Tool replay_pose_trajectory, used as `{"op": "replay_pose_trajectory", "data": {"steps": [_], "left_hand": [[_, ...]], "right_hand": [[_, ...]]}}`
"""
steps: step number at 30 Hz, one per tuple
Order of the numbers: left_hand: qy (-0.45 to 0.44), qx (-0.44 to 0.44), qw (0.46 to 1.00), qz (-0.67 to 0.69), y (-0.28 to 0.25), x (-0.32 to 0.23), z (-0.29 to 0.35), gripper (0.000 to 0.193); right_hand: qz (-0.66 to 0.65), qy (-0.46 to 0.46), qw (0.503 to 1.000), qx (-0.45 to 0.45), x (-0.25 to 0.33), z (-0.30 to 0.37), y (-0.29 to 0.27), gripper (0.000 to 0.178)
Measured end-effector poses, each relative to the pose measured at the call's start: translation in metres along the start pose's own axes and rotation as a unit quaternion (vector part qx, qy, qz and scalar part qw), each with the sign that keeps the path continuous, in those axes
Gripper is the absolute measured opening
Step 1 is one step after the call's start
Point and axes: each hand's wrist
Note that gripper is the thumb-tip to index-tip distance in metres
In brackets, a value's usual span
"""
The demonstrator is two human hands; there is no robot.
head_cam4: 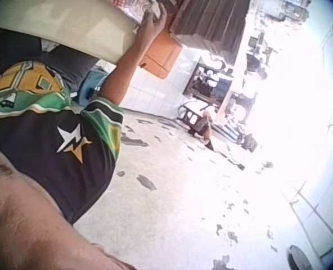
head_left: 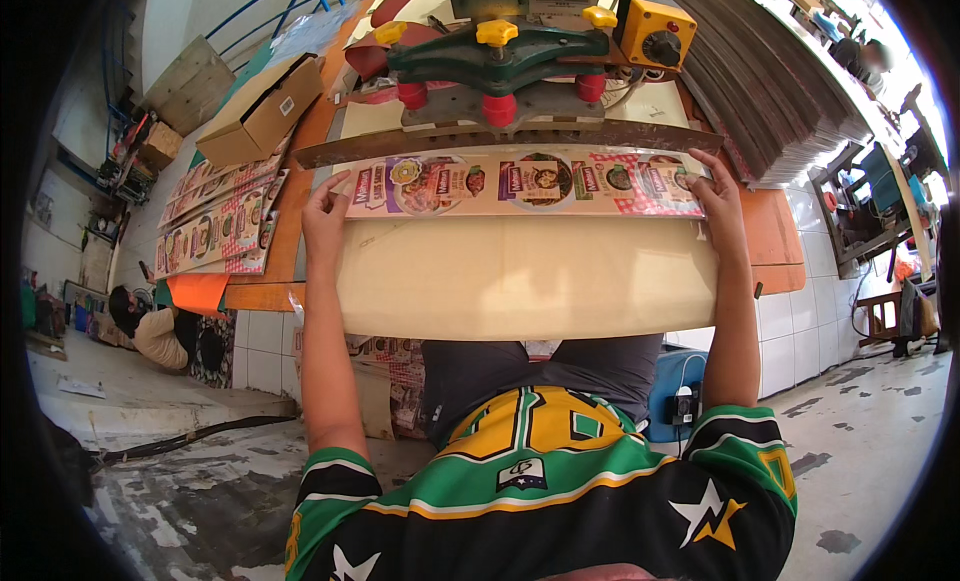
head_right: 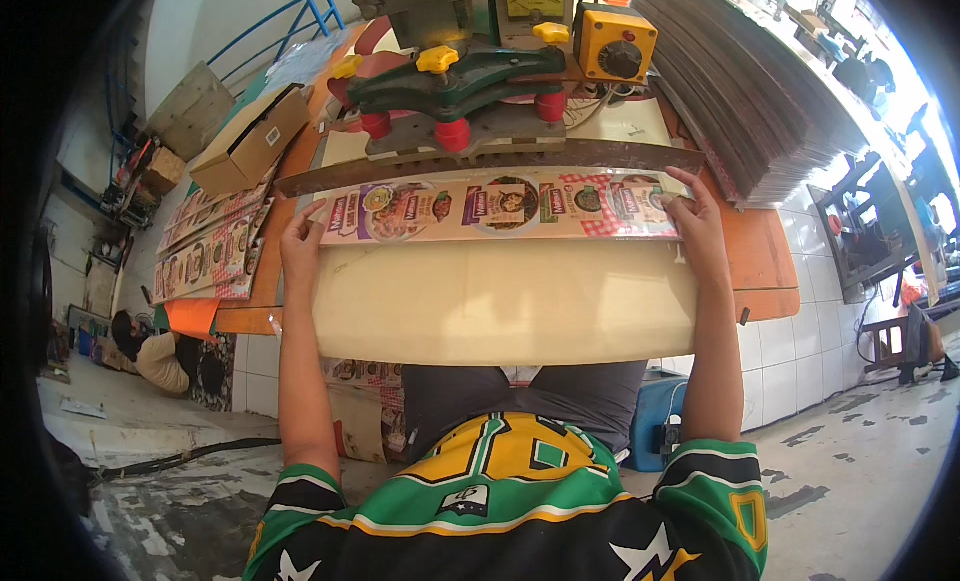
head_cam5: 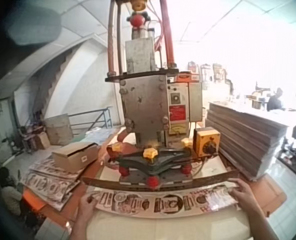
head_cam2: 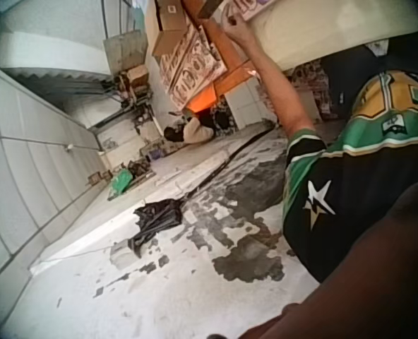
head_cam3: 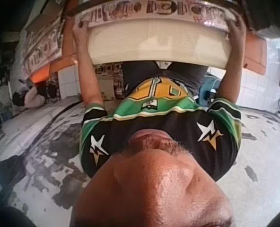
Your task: The person places a printed plastic film under a heat sealing machine, aligns it, and presses the sealer down with their hand. They then pull the sealed bag from the stack and set it aside.
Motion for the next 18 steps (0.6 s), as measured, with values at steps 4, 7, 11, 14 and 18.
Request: {"op": "replay_pose_trajectory", "data": {"steps": [4, 7, 11, 14, 18], "left_hand": [[0.013, -0.021, 0.999, 0.028, -0.003, -0.005, -0.002, 0.027], [0.015, -0.030, 0.998, 0.044, 0.001, 0.003, 0.000, 0.026], [0.007, -0.012, 0.999, 0.030, 0.007, -0.003, 0.002, 0.026], [0.019, -0.008, 0.998, 0.051, 0.003, 0.002, 0.002, 0.027], [0.012, -0.015, 0.997, 0.076, -0.004, -0.002, 0.002, 0.032]], "right_hand": [[-0.009, 0.007, 1.000, 0.008, -0.002, -0.001, 0.004, 0.044], [-0.035, 0.021, 0.999, 0.014, 0.007, -0.001, 0.008, 0.041], [-0.005, 0.045, 0.997, 0.067, 0.004, 0.003, -0.013, 0.040], [-0.041, 0.017, 0.998, 0.044, 0.000, 0.000, -0.006, 0.041], [-0.023, 0.027, 0.999, 0.018, 0.012, 0.000, 0.003, 0.044]]}}
Point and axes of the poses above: each hand's wrist, its own z-axis away from the middle knuckle, its own y-axis out of the palm, x = y × z, and after that the axes turned 14 degrees about x, right-handed
